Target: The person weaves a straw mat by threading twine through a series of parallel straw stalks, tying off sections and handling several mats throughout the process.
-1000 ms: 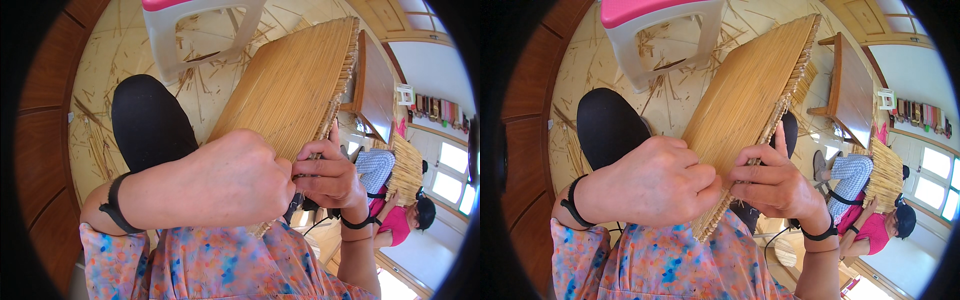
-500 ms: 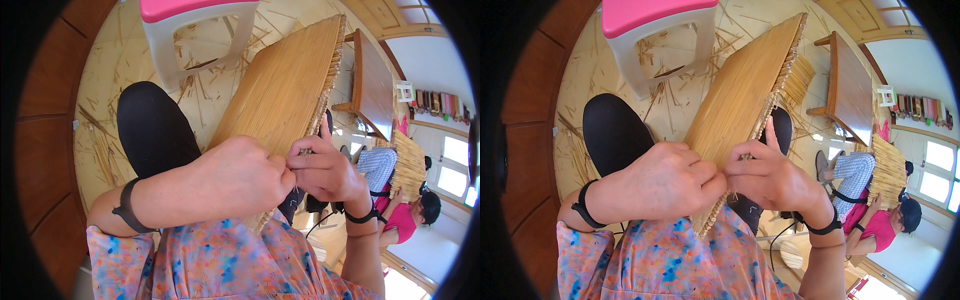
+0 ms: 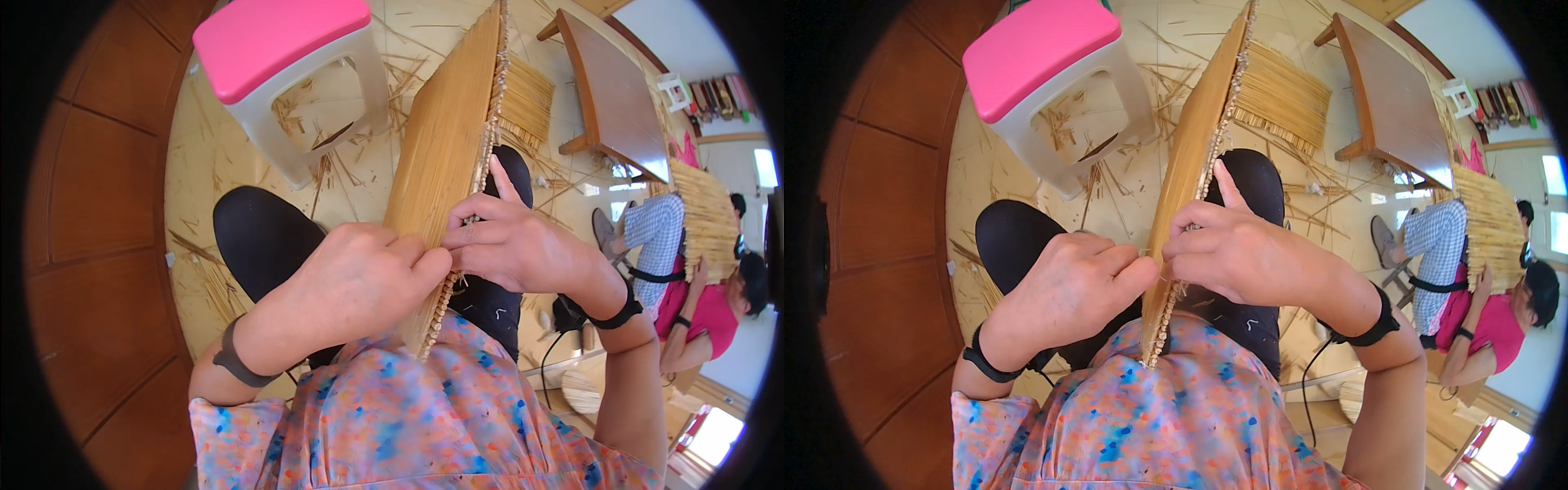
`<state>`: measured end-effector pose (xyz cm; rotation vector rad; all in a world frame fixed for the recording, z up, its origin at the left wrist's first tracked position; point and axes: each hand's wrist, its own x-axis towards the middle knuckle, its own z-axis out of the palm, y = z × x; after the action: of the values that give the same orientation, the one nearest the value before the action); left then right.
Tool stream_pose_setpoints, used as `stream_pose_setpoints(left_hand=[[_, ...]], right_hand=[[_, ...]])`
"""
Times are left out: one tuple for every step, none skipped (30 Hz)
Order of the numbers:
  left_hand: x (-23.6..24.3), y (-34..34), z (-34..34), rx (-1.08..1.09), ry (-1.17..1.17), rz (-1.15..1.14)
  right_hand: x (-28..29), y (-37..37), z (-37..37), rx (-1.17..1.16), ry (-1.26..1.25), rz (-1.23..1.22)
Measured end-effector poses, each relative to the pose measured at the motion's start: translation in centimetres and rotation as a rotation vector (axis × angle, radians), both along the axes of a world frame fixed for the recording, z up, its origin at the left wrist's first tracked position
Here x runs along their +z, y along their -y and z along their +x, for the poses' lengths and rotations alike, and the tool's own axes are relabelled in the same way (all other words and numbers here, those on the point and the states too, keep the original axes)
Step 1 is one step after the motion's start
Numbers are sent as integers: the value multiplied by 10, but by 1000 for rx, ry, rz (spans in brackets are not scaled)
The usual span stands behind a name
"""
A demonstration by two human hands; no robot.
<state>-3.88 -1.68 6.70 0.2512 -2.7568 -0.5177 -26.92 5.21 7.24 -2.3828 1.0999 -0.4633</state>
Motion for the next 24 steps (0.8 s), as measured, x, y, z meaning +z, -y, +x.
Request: stream_pose_setpoints(left_hand=[[1, 1, 0, -19, 12, -10], [2, 1, 0, -23, 24, 6], [2, 1, 0, -24, 36, 24], [1, 0, -2, -37, 47, 15], [-1, -2, -4, -51, 36, 26], [-1, -4, -6, -64, 23, 36], [-1, -5, -8, -73, 33, 25], [-1, -6, -9, -64, 36, 41], [-2, -7, -11, -53, 38, 57], [-4, -7, -11, -59, 45, 48], [-5, -8, -11, -49, 49, 33], [-6, -8, -10, -37, 54, 17], [-6, -9, -9, -38, 61, 7], [-6, -11, -7, 12, 93, 31], [-4, -11, -6, 59, 123, 50], [-2, -13, -4, 56, 128, 36], [1, -15, -1, 137, 108, -8], [3, -17, 3, 219, 87, -51], [6, -19, 8, 219, 91, -64], [9, -19, 15, 317, -22, -67], [12, -20, 23, 416, -138, -70], [10, -19, 32, 471, -197, -75], [10, -18, 39, 511, -244, -61], [9, -19, 45, 554, -292, -49]], right_hand=[[-2, 0, -1, 17, 5, -10], [-2, 0, -1, -1, 16, -20], [-3, 0, -1, 12, 16, -24], [-4, 0, -1, 27, 15, -27], [-7, 0, -1, 14, 26, -36], [-11, -1, -1, 24, 56, -43], [-13, -1, -1, 35, 86, -49], [-13, -1, -3, 27, 94, -60], [-14, 0, -5, 39, 83, -57], [-15, -1, -6, 52, 73, -53], [-15, -1, -5, 47, 80, -63], [-16, -2, -5, 34, 84, -77], [-16, -2, -4, 22, 89, -90], [-16, -1, -3, 21, 97, -100], [-15, 0, -3, 16, 38, -107], [-14, 2, -3, 11, -20, -113], [-15, 3, -2, 8, -15, -127], [-17, 4, -1, 16, -34, -145], [-18, 6, 1, 25, -54, -163], [-17, 8, 1, 25, -48, -175], [-15, 11, 2, 40, -43, -137], [-14, 14, 2, 56, -38, -99], [-13, 17, 2, 60, -34, -111], [-14, 22, 1, 79, -64, -105]])
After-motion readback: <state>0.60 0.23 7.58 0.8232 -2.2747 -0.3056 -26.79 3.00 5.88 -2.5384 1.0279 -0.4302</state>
